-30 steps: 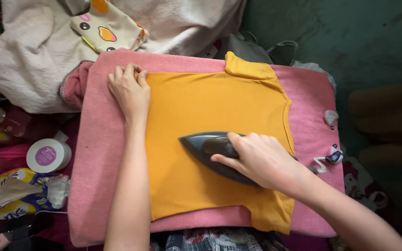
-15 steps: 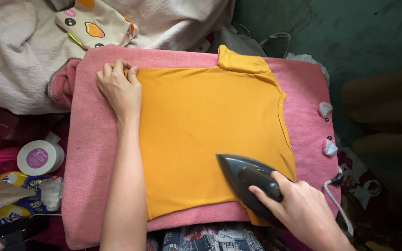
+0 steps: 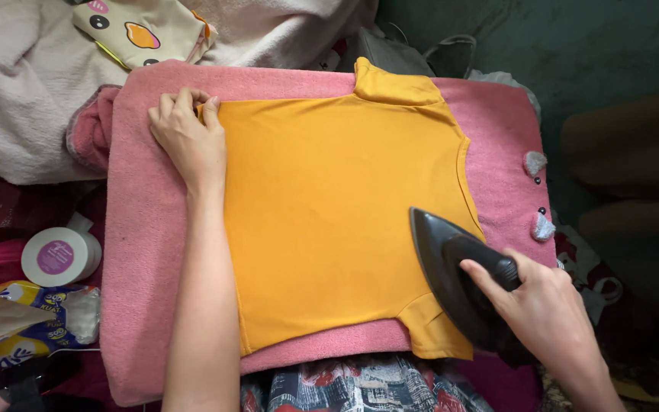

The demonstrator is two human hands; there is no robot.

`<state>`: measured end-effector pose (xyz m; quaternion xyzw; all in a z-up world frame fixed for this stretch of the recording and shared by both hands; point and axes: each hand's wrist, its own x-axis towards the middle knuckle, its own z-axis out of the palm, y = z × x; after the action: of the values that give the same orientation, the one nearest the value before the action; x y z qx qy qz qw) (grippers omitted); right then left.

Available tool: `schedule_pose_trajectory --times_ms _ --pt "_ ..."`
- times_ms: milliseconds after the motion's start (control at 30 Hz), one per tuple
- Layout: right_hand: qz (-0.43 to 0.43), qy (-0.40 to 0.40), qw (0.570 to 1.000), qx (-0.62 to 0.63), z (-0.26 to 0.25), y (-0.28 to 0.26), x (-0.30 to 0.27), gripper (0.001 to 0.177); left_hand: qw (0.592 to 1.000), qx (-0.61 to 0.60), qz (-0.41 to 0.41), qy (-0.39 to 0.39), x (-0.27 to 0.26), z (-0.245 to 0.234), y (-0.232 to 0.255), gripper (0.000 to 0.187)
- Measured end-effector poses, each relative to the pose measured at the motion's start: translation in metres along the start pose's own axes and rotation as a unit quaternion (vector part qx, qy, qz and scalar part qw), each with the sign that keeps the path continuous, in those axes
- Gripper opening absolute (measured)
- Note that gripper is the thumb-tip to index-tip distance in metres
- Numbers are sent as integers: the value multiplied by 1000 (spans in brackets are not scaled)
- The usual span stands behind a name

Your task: The person irons and folds a yellow t-shirt and then prepares to iron a pink patterned garment on a padded surface.

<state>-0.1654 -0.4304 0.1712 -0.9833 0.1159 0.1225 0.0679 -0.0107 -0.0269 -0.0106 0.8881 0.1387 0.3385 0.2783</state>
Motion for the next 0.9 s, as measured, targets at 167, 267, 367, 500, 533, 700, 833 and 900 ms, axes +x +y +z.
schedule_pose_trajectory --times_ms 167,267,367,500,533,700,833,900 --pt "-83 -59 995 -2 -9 -30 -10 49 1000 12 -2 3 0 -2 1 14" --pt "-129 -99 986 -33 -10 -56 -11 49 1000 14 0 -1 1 -1 1 13" --pt "-206 -114 971 -52 -9 -81 -5 51 1000 19 4 3 1 -1 3 13" --pt "-327 -128 934 -71 -2 -116 2 51 1000 21 2 0 0 -3 4 13" --pt "-330 -129 932 -69 1 -125 2 51 1000 25 1 1 0 -4 3 13" --pt "-461 -160 872 -36 14 -165 -5 50 1000 -13 11 -22 2 -6 2 12" --pt "-521 -177 834 -19 22 -175 -20 51 999 -7 20 -27 2 -4 1 13" --pt "-564 -185 804 -9 21 -178 -27 50 999 -9 24 -25 3 -4 2 14"
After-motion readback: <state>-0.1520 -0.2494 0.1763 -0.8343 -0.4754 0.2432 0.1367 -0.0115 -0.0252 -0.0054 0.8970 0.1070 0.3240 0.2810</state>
